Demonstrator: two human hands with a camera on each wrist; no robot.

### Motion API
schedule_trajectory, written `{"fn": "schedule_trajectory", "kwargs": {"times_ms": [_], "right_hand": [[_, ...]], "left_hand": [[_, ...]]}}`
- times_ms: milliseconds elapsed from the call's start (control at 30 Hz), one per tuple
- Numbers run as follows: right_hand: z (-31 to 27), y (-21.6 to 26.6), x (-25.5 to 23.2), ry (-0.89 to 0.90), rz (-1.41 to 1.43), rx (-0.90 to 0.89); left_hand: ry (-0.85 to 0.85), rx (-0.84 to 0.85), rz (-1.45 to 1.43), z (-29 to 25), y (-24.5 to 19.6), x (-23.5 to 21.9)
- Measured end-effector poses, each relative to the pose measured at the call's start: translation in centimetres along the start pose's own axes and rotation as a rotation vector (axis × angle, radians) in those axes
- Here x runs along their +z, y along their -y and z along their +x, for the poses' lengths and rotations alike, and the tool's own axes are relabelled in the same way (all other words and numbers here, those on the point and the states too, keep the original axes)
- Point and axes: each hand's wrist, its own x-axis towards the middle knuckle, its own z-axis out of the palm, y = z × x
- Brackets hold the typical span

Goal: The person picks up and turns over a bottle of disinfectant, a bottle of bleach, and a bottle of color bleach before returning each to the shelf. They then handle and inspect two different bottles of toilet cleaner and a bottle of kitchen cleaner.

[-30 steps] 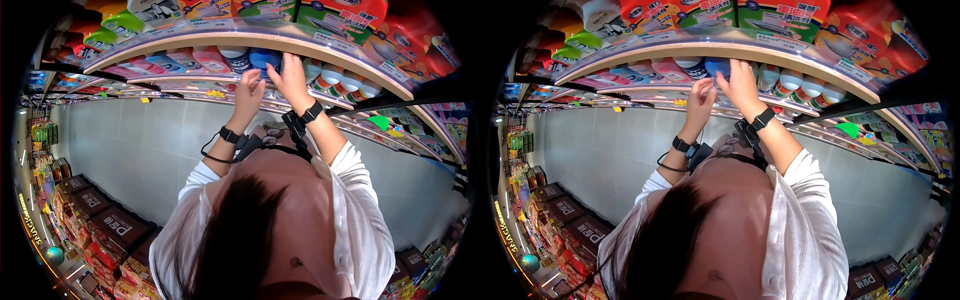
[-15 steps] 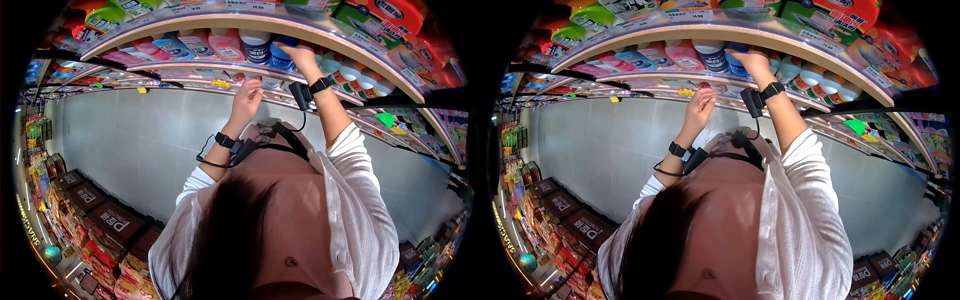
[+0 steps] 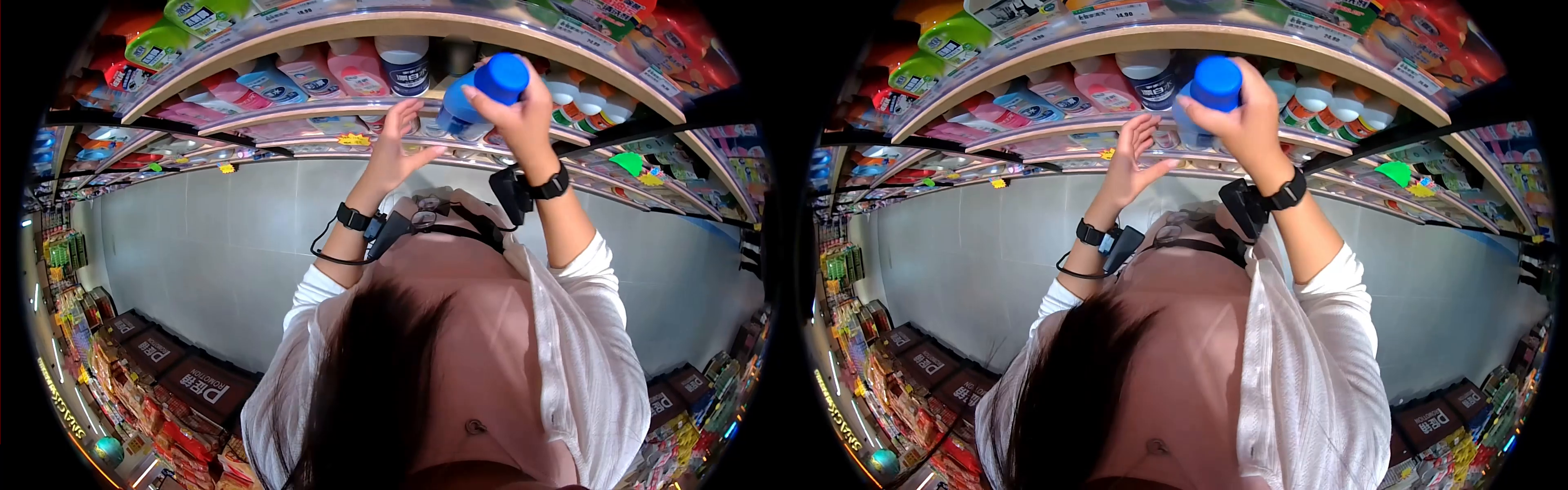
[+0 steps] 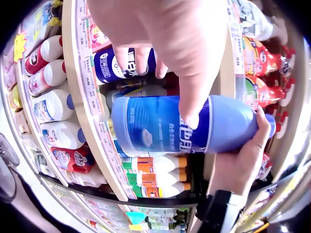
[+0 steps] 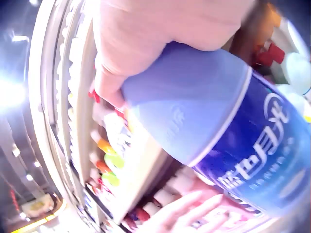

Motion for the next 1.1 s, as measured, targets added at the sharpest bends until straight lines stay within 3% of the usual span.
{"fn": "schedule_trajectory", "kwargs": {"times_ms": [67, 100, 200, 233, 333, 500, 667, 800, 900, 1100], "right_hand": [[0.1, 3.2, -1.2, 0.003, 0.397, 0.212], [0.3, 3.7, -1.6, -0.023, 0.382, 0.221], [0.1, 5.8, -2.5, 0.015, 0.543, 0.404], [-0.1, 6.4, -2.7, 0.021, 0.537, 0.428], [-0.1, 7.5, -2.9, 0.051, 0.524, 0.488], [0.2, 6.7, -3.0, 0.129, 0.430, 0.471], [0.2, 5.1, -3.7, 0.245, 0.749, 0.477], [-1.6, 3.3, -3.5, 0.259, 1.033, 0.574], [-2.4, 3.9, -3.3, 0.255, 1.069, 0.696], [-3.2, 4.5, -2.9, 0.219, 1.131, 0.678]], "left_hand": [[0.103, 0.054, -0.079, 0.2, -1.0, 0.3], [0.156, 0.081, -0.121, 0.3, -1.5, 0.4], [0.471, -0.132, -0.076, 0.0, -4.0, -0.2], [0.547, -0.229, -0.225, 0.1, -5.1, -0.3], [0.726, -0.331, -0.271, 0.0, -4.1, -0.7], [0.634, -0.472, -0.438, -0.9, -4.1, 0.4], [0.641, -0.515, -0.752, -1.6, -2.5, 1.2], [0.653, -0.537, -0.899, -1.3, -4.3, 1.4], [0.618, -0.547, -0.934, -1.5, -4.6, 1.6], [0.616, -0.555, -1.020, -2.5, -4.2, 1.9]]}}
